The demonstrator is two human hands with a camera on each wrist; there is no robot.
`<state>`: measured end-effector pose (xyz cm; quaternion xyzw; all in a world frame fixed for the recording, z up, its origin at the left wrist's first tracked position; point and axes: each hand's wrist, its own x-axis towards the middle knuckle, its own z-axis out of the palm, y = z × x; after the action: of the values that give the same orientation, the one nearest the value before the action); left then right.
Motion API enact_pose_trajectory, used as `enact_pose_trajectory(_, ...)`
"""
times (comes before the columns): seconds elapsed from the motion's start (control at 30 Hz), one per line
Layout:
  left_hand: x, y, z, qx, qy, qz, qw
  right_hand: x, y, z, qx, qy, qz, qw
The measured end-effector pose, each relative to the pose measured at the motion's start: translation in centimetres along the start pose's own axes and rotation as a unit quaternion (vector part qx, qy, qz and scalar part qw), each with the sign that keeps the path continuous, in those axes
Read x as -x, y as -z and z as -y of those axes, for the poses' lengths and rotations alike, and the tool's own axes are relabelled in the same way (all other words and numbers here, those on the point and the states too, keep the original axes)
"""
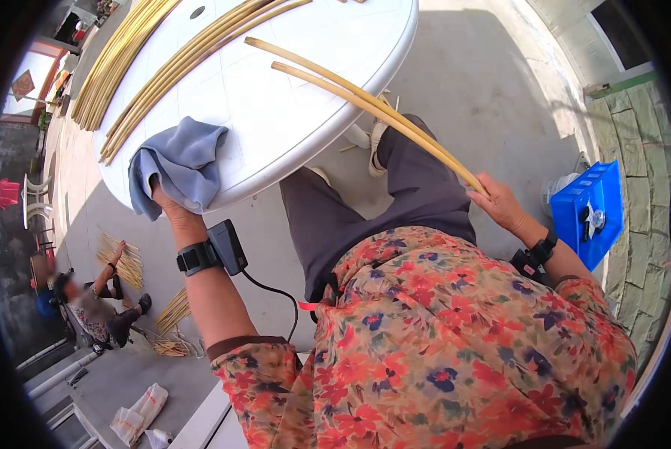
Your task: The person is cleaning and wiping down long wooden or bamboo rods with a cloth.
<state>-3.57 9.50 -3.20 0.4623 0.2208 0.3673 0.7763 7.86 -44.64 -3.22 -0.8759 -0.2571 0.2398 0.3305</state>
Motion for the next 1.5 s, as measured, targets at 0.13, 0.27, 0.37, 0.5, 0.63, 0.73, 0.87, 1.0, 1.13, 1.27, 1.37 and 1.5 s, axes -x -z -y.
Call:
enact_pose_trajectory(0.13,0.2,2.0,-0.4,-0.193,-0.167,0.031,0.966,-1.3,0.2,0.5,0.013,0.012,-0.025,1.0)
enact_pose_trajectory(0.27,-0.6,4.3,-0.2,-0.246,-0.12,-0.021,0.962,-2.3,0.7,1.5,0.009,0.022,-0.035,0.999)
enact_pose_trajectory(0.37,-3.0,7.6,2.3,-0.278,-0.157,0.003,0.948,-3.1,1.3,3.5,0.0,0.057,-0.08,0.995)
enact_pose_trajectory(0.5,-0.9,4.7,1.6,-0.519,-0.268,-0.02,0.812,-6.4,3.6,6.7,0.024,0.114,-0.135,0.984)
enact_pose_trajectory(0.63,1.4,2.8,1.4,-0.376,-0.174,-0.068,0.908,-10.6,7.0,11.0,0.042,0.146,-0.179,0.972)
enact_pose_trajectory(0.73,2.3,1.1,1.2,-0.338,-0.176,-0.099,0.919,-14.9,9.3,13.4,0.022,0.155,-0.191,0.969)
enact_pose_trajectory(0.87,1.2,3.1,2.5,-0.327,-0.201,-0.104,0.918,-21.6,11.5,14.7,0.067,0.185,-0.221,0.955)
enact_pose_trajectory(1.0,1.7,2.4,2.6,-0.336,-0.202,-0.096,0.915,-27.7,12.4,15.0,0.145,0.192,-0.234,0.942)
enact_pose_trajectory(1.13,2.5,1.1,2.3,-0.358,-0.201,-0.092,0.907,-31.4,12.5,16.9,0.182,0.127,-0.21,0.952)
enact_pose_trajectory(1.27,2.1,2.1,3.5,-0.352,-0.193,-0.085,0.912,-34.7,11.7,18.1,0.205,0.118,-0.215,0.948)
enact_pose_trajectory(1.37,2.8,2.1,3.6,-0.352,-0.204,-0.068,0.911,-36.5,11.2,19.2,0.238,0.118,-0.238,0.934)
enact_pose_trajectory(1.5,3.3,1.4,3.0,-0.38,-0.211,-0.088,0.896,-37.1,11.0,20.2,0.26,0.102,-0.214,0.936)
